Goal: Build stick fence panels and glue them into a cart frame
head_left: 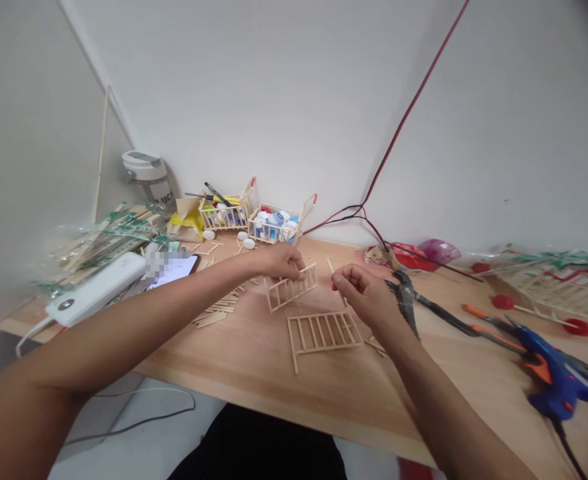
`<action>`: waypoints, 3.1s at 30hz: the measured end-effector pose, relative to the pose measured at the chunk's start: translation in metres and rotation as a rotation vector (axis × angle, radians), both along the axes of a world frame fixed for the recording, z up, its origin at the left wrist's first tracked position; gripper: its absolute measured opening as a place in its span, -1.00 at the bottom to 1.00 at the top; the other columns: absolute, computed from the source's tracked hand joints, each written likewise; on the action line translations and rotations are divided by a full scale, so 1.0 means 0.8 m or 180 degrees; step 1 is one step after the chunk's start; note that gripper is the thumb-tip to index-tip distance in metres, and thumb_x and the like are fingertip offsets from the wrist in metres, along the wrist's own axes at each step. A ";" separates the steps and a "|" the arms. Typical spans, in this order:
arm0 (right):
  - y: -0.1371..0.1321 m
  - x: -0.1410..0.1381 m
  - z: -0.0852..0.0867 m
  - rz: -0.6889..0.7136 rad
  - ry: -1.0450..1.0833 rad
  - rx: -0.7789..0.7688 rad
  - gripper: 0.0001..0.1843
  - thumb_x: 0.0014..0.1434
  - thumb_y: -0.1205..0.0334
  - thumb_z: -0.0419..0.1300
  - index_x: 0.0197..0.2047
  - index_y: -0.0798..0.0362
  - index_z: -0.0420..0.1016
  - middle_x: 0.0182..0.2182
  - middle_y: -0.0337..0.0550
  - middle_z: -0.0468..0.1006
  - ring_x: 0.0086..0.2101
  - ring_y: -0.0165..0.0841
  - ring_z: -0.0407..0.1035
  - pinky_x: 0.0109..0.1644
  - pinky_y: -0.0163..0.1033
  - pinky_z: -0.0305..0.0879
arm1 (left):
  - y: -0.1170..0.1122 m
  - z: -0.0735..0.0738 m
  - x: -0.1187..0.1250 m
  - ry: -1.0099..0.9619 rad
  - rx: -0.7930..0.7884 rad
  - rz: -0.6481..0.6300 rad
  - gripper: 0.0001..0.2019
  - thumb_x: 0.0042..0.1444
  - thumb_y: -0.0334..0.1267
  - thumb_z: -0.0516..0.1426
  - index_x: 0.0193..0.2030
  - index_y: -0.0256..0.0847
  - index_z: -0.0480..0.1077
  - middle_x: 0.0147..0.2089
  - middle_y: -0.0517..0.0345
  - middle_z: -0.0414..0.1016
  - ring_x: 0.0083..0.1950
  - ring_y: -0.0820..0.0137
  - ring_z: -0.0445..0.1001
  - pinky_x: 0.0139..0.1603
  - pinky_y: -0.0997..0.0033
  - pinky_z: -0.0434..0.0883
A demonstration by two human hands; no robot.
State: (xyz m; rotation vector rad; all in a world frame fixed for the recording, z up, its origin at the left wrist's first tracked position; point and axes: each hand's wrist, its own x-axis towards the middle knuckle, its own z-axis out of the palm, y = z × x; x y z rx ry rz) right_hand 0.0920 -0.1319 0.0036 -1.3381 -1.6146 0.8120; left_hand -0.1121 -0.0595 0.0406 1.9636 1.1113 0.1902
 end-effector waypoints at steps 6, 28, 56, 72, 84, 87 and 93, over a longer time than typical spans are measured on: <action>-0.003 -0.003 -0.012 0.0024 -0.0037 -0.0097 -0.75 0.09 0.02 0.15 -0.41 0.05 0.40 -0.52 -0.24 0.43 -0.55 -0.44 0.20 -0.47 -0.29 0.07 | -0.004 -0.022 -0.020 -0.1189 -0.1206 0.0513 -0.64 0.15 -0.04 0.11 -0.21 -0.36 0.50 -0.32 0.01 0.55 -0.40 0.47 0.43 -0.36 0.49 0.32; -0.007 -0.018 -0.021 0.0079 -0.0055 -0.0101 -0.71 0.10 -0.01 0.14 -0.46 0.04 0.37 -0.55 -0.24 0.41 -0.53 -0.43 0.21 -0.47 -0.30 0.10 | -0.083 -0.079 -0.052 -0.2905 -0.1488 0.0878 -0.30 -0.12 -0.43 0.31 0.22 -0.19 0.26 0.30 -0.15 0.26 0.25 0.18 0.33 0.11 0.28 0.35; -0.030 -0.040 0.004 0.0280 -0.0314 -0.0091 -0.78 0.15 0.06 0.10 -0.41 0.02 0.37 -0.53 -0.25 0.39 -0.51 -0.41 0.22 -0.46 -0.28 0.11 | -0.075 -0.076 -0.034 -0.1885 -0.0066 0.1241 -0.90 0.00 -0.29 0.21 -0.40 -0.29 0.43 -0.54 0.27 0.40 -0.51 0.55 0.35 -0.46 0.57 0.26; -0.018 -0.052 0.002 0.0007 -0.1188 0.0457 -0.84 0.17 0.18 0.10 -0.39 0.05 0.42 -0.58 -0.32 0.38 -0.56 -0.47 0.19 -0.45 -0.33 0.08 | -0.065 -0.084 -0.016 -0.2264 -0.0134 0.1612 -0.87 0.00 -0.27 0.23 -0.37 -0.31 0.54 -0.52 0.20 0.47 -0.48 0.54 0.40 -0.43 0.58 0.30; -0.019 -0.055 -0.005 -0.0183 -0.1209 0.0623 -0.76 0.19 0.13 0.09 -0.42 0.05 0.45 -0.60 -0.31 0.40 -0.59 -0.48 0.18 -0.48 -0.34 0.06 | -0.072 -0.075 -0.015 -0.2345 -0.0420 0.1619 -0.92 0.00 -0.33 0.24 -0.36 -0.30 0.55 -0.51 0.21 0.49 -0.49 0.59 0.39 -0.43 0.62 0.32; -0.018 -0.055 -0.004 -0.0250 -0.1256 0.0645 -0.73 0.20 0.12 0.08 -0.45 0.05 0.45 -0.62 -0.32 0.38 -0.61 -0.48 0.16 -0.49 -0.34 0.05 | -0.073 -0.073 -0.014 -0.2389 -0.0504 0.1658 -0.93 -0.01 -0.34 0.26 -0.38 -0.31 0.54 -0.52 0.21 0.49 -0.50 0.58 0.41 -0.43 0.62 0.34; -0.020 -0.057 -0.003 -0.0322 -0.1242 0.0646 -0.71 0.22 0.11 0.07 -0.46 0.06 0.43 -0.63 -0.33 0.36 -0.61 -0.49 0.14 -0.48 -0.34 0.04 | -0.078 -0.069 -0.011 -0.2439 -0.0581 0.1679 -0.89 -0.01 -0.35 0.27 -0.31 -0.31 0.56 -0.48 0.18 0.53 -0.48 0.57 0.44 -0.42 0.62 0.37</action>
